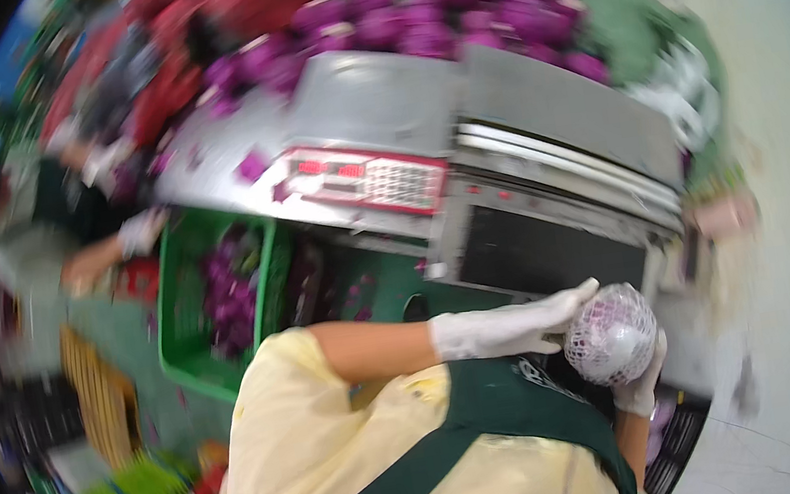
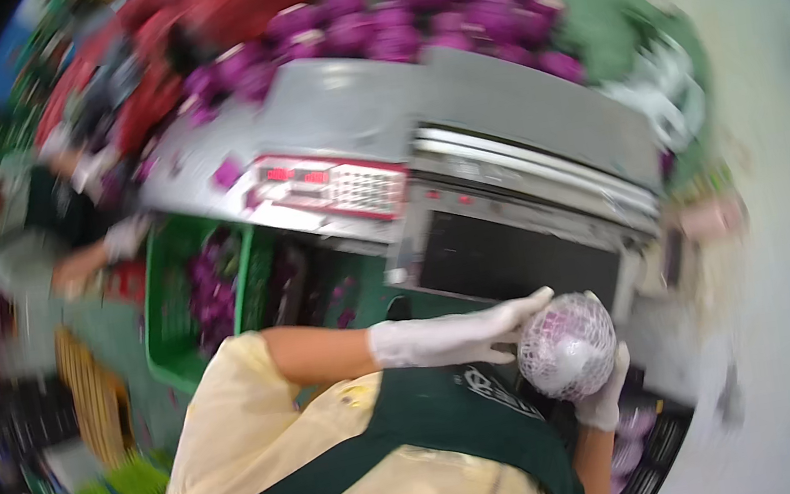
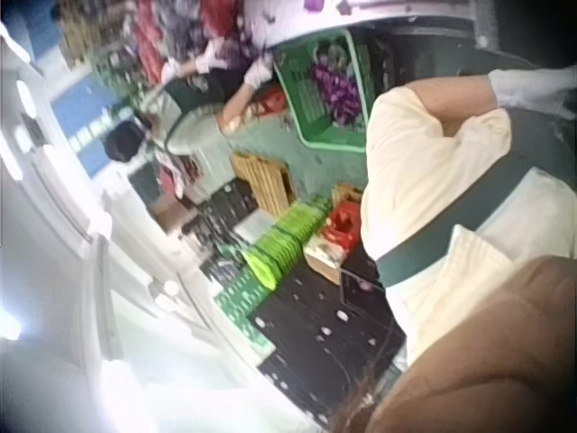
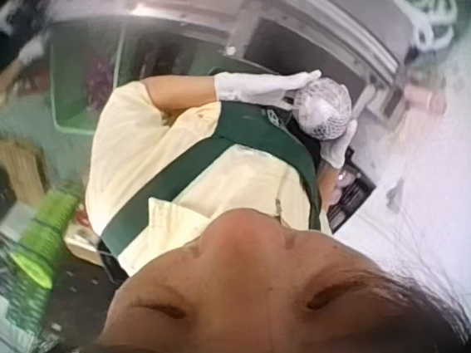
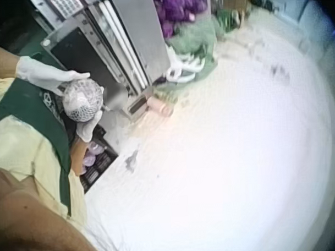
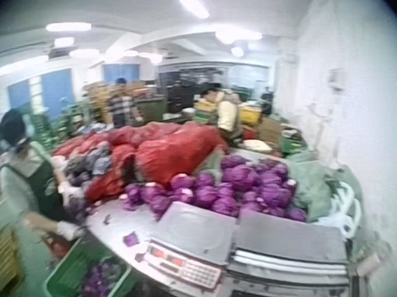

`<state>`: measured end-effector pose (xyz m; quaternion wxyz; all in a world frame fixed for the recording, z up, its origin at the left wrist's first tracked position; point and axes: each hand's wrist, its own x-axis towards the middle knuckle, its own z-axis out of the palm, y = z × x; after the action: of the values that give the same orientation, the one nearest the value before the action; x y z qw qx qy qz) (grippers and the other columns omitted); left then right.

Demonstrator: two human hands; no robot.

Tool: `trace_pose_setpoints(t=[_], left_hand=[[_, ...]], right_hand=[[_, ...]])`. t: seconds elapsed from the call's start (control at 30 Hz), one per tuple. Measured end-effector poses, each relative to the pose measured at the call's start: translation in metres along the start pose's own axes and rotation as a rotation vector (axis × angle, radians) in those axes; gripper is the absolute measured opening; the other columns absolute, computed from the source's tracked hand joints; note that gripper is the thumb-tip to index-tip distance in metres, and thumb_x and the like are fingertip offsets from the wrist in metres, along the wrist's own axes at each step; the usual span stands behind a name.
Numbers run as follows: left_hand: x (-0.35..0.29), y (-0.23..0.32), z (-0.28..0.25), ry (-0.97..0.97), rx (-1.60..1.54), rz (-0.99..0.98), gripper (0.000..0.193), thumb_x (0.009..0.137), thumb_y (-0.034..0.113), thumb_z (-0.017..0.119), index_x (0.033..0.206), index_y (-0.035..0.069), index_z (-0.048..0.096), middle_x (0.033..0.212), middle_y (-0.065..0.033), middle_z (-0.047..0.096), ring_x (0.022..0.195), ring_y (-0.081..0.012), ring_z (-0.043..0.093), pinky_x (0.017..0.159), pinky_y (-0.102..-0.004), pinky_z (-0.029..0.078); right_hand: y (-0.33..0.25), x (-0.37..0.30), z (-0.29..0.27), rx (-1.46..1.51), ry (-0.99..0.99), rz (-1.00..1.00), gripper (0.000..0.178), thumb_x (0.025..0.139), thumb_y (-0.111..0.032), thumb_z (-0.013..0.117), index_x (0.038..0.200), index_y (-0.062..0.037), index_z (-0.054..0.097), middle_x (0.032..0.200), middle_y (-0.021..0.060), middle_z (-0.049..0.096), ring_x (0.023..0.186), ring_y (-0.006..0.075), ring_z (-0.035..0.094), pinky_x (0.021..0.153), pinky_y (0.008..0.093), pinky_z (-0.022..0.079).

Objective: The person weighs red cabbages on a scale, pulls a white mesh sleeve over each cabbage, wraps them in plastic film using a machine, and places them into a black crate.

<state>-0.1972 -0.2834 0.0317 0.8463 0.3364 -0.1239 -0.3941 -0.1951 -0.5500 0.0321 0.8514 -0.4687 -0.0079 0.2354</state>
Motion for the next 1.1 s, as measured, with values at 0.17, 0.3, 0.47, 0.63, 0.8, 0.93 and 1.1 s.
trace_pose_setpoints(t=[0.17,0.3,0.47,0.63,0.8,0.93,1.1], left_hand=[[0.055,0.000,0.024,-0.016,-0.015,-0.077,0.086,0.093,0.061,0.049,0.153,0.009,0.018,0.134,-0.0158,0.051,0.116,-0.0246,0.056,0.102,-0.0371,0.043],[0.100,-0.026,0.045,0.094,0.075,-0.164,0.071,0.097,0.050,0.048,0.148,0.005,0.030,0.127,-0.0155,0.056,0.109,-0.0214,0.058,0.099,-0.0365,0.045],[0.161,-0.071,0.073,0.227,0.139,-0.432,0.054,0.099,0.038,0.049,0.141,0.004,0.042,0.116,-0.0134,0.060,0.098,-0.0188,0.059,0.090,-0.0331,0.049],[0.193,-0.111,0.068,0.208,0.079,-0.528,0.052,0.098,0.037,0.053,0.139,0.005,0.046,0.109,-0.0103,0.061,0.094,-0.0168,0.059,0.089,-0.0321,0.048],[0.225,-0.135,0.089,0.176,0.229,-0.629,0.055,0.096,0.042,0.054,0.141,0.011,0.046,0.108,-0.0025,0.059,0.094,-0.0126,0.056,0.087,-0.0309,0.046],[0.247,-0.148,0.098,0.158,0.197,-0.706,0.049,0.096,0.038,0.056,0.136,0.010,0.051,0.106,-0.0032,0.061,0.093,-0.0136,0.058,0.086,-0.0299,0.047],[0.246,-0.144,0.099,0.357,0.188,-0.696,0.042,0.095,0.029,0.057,0.130,0.007,0.054,0.101,-0.0052,0.060,0.085,-0.0148,0.054,0.085,-0.0295,0.044]], right_hand=[[0.008,-0.087,-0.107,0.022,0.444,-0.337,0.065,0.096,-0.054,0.036,0.149,-0.0166,0.032,0.151,0.0066,0.037,0.139,0.0264,0.034,0.115,0.0456,0.025],[-0.031,-0.171,-0.130,0.480,0.740,-0.500,0.068,0.090,-0.062,0.038,0.144,-0.0213,0.040,0.149,0.0045,0.040,0.136,0.0298,0.037,0.108,0.0540,0.032],[-0.005,-0.313,-0.160,0.666,1.213,-0.584,0.071,0.082,-0.069,0.042,0.141,-0.0296,0.044,0.148,0.0029,0.042,0.135,0.0320,0.037,0.103,0.0608,0.032],[0.041,-0.392,-0.179,0.801,1.597,-0.648,0.067,0.082,-0.069,0.039,0.134,-0.0278,0.049,0.140,0.0043,0.048,0.128,0.0317,0.045,0.100,0.0604,0.036],[0.074,-0.426,-0.181,0.982,1.723,-0.472,0.071,0.084,-0.071,0.036,0.139,-0.0267,0.044,0.139,0.0074,0.049,0.128,0.0311,0.045,0.102,0.0582,0.035],[0.100,-0.420,-0.207,1.117,1.457,-0.359,0.073,0.085,-0.073,0.041,0.142,-0.0270,0.041,0.141,0.0059,0.048,0.131,0.0306,0.042,0.104,0.0614,0.030],[0.071,-0.343,-0.266,0.938,1.264,-0.188,0.068,0.088,-0.070,0.040,0.140,-0.0258,0.044,0.141,0.0042,0.048,0.132,0.0293,0.041,0.106,0.0618,0.027]])
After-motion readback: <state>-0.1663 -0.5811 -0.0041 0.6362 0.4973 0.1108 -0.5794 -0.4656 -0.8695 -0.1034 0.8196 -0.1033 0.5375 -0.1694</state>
